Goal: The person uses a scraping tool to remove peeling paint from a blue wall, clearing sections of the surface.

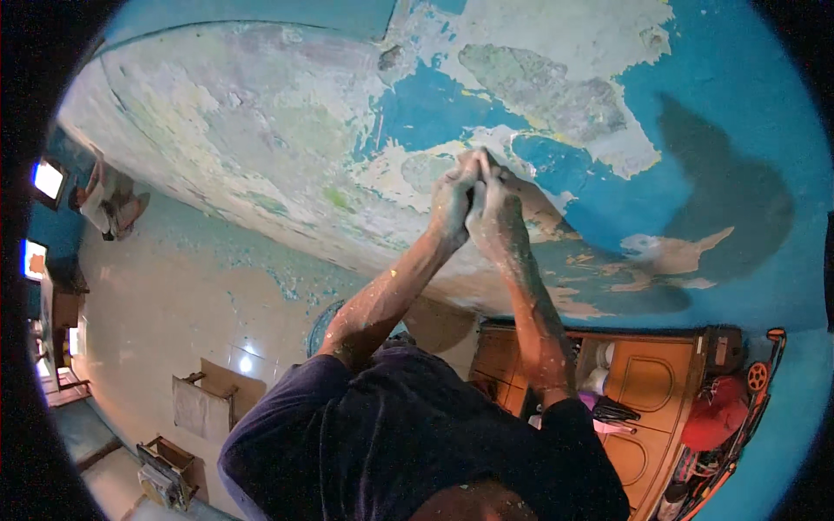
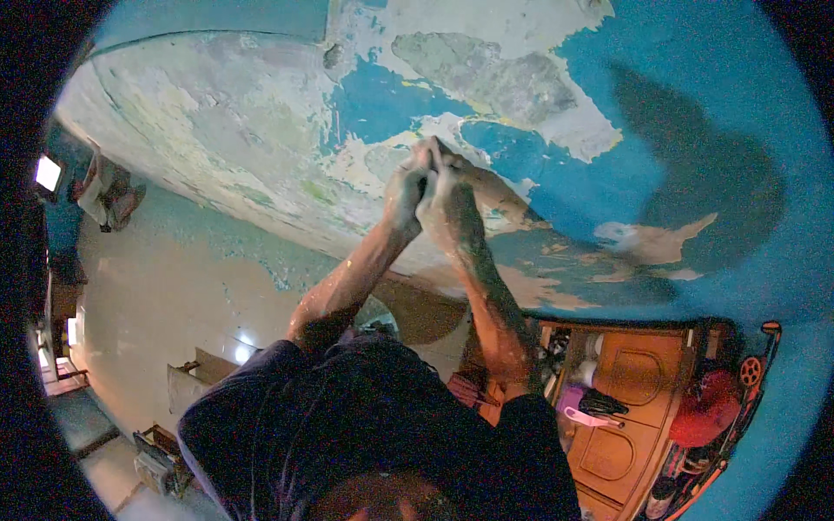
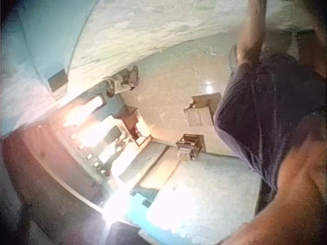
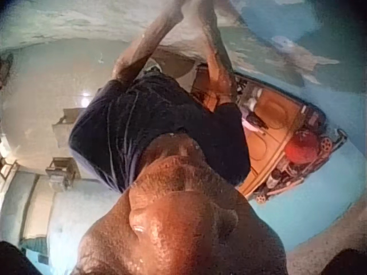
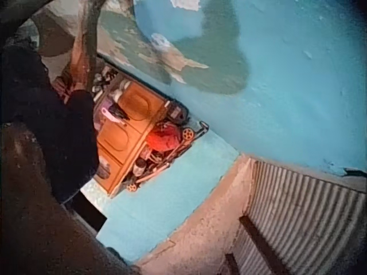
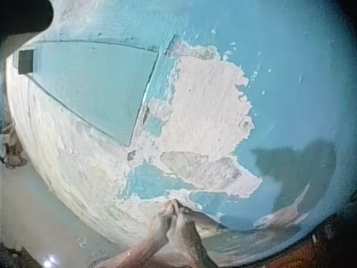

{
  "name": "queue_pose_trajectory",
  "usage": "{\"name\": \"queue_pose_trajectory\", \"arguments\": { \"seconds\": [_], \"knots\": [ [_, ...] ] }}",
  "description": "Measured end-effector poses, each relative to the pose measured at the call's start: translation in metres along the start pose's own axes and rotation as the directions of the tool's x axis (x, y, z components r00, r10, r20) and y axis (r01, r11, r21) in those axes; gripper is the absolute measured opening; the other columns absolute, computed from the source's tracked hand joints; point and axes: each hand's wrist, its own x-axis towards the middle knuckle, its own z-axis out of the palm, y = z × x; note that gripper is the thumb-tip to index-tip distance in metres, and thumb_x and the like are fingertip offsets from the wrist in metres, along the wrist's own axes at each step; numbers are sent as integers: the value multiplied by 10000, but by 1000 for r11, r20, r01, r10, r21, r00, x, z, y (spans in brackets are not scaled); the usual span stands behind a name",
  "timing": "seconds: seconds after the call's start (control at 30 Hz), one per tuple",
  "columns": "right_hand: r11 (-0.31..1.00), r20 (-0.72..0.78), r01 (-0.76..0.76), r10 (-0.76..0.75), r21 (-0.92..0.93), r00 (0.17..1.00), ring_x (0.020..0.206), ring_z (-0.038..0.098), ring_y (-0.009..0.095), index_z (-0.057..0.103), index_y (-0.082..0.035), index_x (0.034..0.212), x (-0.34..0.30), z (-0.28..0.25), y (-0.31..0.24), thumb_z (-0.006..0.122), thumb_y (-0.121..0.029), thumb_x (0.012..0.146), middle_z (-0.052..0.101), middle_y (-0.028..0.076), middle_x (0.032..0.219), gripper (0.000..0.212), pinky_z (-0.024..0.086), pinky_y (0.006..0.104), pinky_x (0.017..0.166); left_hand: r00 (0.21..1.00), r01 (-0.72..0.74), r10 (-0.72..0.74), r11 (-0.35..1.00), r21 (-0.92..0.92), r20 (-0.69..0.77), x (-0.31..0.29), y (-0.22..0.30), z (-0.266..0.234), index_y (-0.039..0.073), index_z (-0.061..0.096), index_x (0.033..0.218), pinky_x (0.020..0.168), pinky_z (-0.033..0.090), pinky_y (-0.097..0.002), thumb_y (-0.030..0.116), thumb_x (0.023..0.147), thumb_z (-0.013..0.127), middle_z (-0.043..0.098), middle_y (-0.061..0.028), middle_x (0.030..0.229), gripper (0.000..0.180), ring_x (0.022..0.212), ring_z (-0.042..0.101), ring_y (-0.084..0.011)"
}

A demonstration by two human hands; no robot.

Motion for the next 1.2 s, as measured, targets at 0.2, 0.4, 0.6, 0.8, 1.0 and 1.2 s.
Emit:
{"name": "queue_pose_trajectory", "arguments": {
  "seconds": [0.2,0.4,0.6,0.8,1.0,1.2],
  "knots": [
    [982,146,-190,190,-15,971,678,606,421,498,33,939,10,1,-3,397,-170,912,586,276,704,228,462,487,584,997,57,-47,987,153,-65,3,7,-15,51,596,861,632,459,-266,290,938,494,598,-43,815,271,680,543,-106],
    [977,224,-128,87,173,971,771,621,405,494,27,1064,46,8,-65,379,-124,909,596,271,770,246,476,463,665,993,-61,90,948,312,-78,7,74,-33,52,607,815,657,443,-254,321,923,518,596,-15,786,303,706,533,-88],
    [663,417,-548,367,510,832,748,531,148,495,16,1063,-24,29,-12,363,-231,967,540,91,844,296,451,302,638,993,-30,89,814,580,-74,-17,26,-45,40,626,847,557,426,-228,215,923,533,587,13,713,212,601,518,-76],
    [592,39,-324,441,738,896,753,540,143,514,2,1031,-11,74,-28,434,-251,950,555,37,770,278,444,288,652,985,-151,165,746,648,39,-2,38,-44,-3,638,869,603,458,-231,163,905,551,636,-32,749,190,646,561,-77],
    [475,73,-361,522,803,850,831,535,125,512,13,1070,-4,116,-30,456,-234,942,552,34,879,284,440,255,733,968,-201,244,618,760,58,21,50,-63,-6,631,703,469,392,-229,168,862,600,564,21,583,239,520,468,-42],
    [154,1,-100,539,983,842,769,510,109,491,8,1067,-5,139,-10,435,-253,956,518,15,864,290,416,250,662,993,-93,109,500,861,44,13,65,-43,-29,656,821,577,459,-219,146,887,572,648,-34,730,205,626,559,-67]
  ]
}}
